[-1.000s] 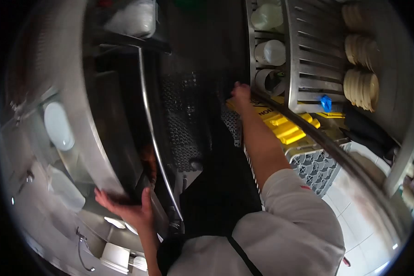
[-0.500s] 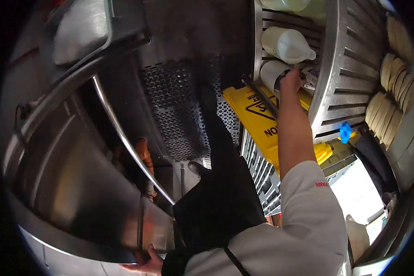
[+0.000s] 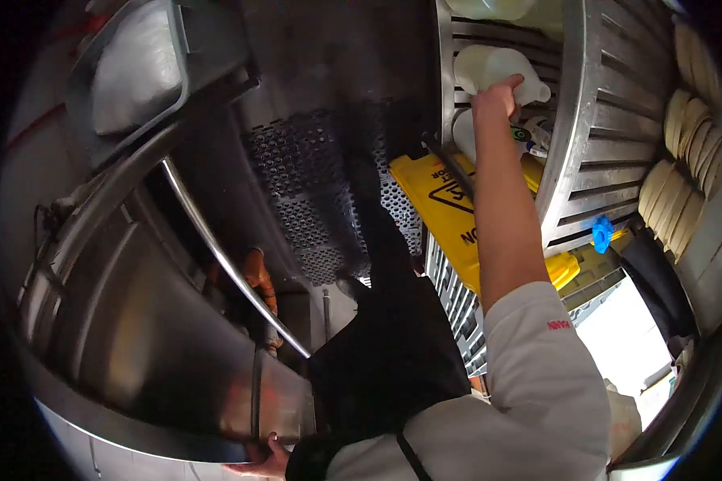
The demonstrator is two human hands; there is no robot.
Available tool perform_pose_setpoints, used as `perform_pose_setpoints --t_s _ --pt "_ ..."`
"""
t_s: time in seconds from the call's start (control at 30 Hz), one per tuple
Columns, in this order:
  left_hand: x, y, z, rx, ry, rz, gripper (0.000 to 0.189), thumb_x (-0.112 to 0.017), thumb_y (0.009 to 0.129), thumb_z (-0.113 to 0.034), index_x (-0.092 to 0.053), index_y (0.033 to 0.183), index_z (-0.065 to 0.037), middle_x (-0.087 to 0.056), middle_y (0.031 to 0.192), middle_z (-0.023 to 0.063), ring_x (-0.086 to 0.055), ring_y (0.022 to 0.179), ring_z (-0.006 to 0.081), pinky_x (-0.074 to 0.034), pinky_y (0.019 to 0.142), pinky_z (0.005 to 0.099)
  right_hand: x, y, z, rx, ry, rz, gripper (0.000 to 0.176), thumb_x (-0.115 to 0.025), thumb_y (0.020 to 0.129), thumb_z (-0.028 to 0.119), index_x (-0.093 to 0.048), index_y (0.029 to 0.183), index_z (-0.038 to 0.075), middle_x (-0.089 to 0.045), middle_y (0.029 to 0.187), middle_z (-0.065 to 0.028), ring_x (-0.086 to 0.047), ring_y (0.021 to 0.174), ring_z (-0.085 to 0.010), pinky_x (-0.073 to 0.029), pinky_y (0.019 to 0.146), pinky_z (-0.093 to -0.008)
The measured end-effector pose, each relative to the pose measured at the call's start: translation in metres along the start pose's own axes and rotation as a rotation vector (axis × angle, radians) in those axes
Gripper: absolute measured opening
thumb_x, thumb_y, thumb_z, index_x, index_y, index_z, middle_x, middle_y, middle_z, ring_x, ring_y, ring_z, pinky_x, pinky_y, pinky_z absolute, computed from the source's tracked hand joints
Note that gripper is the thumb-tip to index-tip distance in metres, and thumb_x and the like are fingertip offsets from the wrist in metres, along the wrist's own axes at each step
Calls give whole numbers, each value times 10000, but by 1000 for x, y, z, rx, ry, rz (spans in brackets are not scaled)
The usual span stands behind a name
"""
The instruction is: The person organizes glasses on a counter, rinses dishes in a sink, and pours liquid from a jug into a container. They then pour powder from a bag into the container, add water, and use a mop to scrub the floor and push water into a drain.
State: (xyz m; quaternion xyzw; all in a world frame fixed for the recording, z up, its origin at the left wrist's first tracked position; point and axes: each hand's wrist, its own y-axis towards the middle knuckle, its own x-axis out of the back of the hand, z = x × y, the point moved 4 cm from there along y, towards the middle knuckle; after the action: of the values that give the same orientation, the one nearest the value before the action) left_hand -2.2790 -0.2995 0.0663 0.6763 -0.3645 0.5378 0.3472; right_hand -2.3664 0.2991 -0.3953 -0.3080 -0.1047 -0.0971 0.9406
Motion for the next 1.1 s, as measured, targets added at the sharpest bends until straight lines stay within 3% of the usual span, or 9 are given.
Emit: perform_pose_setpoints --t_s 0.33,0.43,0.5,0.7,0.77,0.83,0.9,1.0,1.1 --pt "-6 -1 -1 -13 20 -5 1033 -687 630 41 -188 1525 -88 -286 1515 162 -393 1343 356 -460 1044 475 -28 36 -13 490 14 180 668 -653 905 243 -324 1464 86 -551 1297 -181 -577 1117 -280 -463 939 -398" --pt "-3 0 -2 -12 29 0 1024 -687 640 26 -185 1525 -86 -284 1514 164 -396 1341 357 -458 1044 476 27 -52 -12 275 -127 -118 616 -641 916 209 -354 1444 75 -563 1237 -182 -582 1080 -299 -478 917 -425" --pt "-1 1 -2 -14 32 -1 1018 -687 646 16 -183 1525 -85 -283 1514 166 -397 1339 358 -457 1045 476 73 -55 -43 77 -168 -371 618 -666 898 193 -377 1425 48 -589 1158 -190 -607 1032 -329 -501 875 -423" --pt "-5 -1 -2 -14 36 1 1002 -686 665 -14 -177 1525 -82 -279 1514 169 -403 1334 360 -454 1047 479 121 27 -79 223 -807 -449 637 -577 928 457 -459 1332 -21 -592 1222 -246 -612 1045 -407 -514 859 -453" --pt "-7 -1 -2 -19 39 5 997 -686 671 -24 -175 1525 -81 -278 1514 171 -404 1333 361 -453 1047 479 134 93 -97 397 -551 -479 584 -597 924 410 -502 1299 -28 -580 1264 -210 -605 1078 -344 -506 894 -451" --pt "-10 1 -3 -24 48 8 992 -686 677 -34 -173 1525 -80 -277 1514 172 -406 1331 362 -452 1048 480 139 90 -91 359 -371 -488 558 -617 915 385 -535 1272 -36 -571 1292 -198 -598 1102 -320 -497 921 -443" --pt "-13 1 -2 -26 45 11 988 -686 683 -44 -171 1525 -79 -275 1514 173 -408 1330 362 -451 1048 481 114 27 -36 124 -253 -475 558 -637 901 382 -560 1250 -47 -566 1304 -210 -591 1117 -335 -487 938 -430" --pt "-15 1 -2 -23 33 11 981 -686 693 -59 -168 1525 -78 -273 1514 175 -411 1328 364 -449 1049 482 132 64 -49 252 -528 -343 552 -647 895 362 -559 1253 -48 -590 1265 -214 -600 1094 -363 -486 935 -435" --pt "-13 3 -2 -28 42 17 974 -686 702 -74 -165 1525 -76 -272 1514 177 -413 1325 365 -447 1050 483 114 9 -22 523 -816 -468 460 -650 903 310 -591 1223 -16 -612 1226 -203 -610 1071 -370 -497 908 -436"
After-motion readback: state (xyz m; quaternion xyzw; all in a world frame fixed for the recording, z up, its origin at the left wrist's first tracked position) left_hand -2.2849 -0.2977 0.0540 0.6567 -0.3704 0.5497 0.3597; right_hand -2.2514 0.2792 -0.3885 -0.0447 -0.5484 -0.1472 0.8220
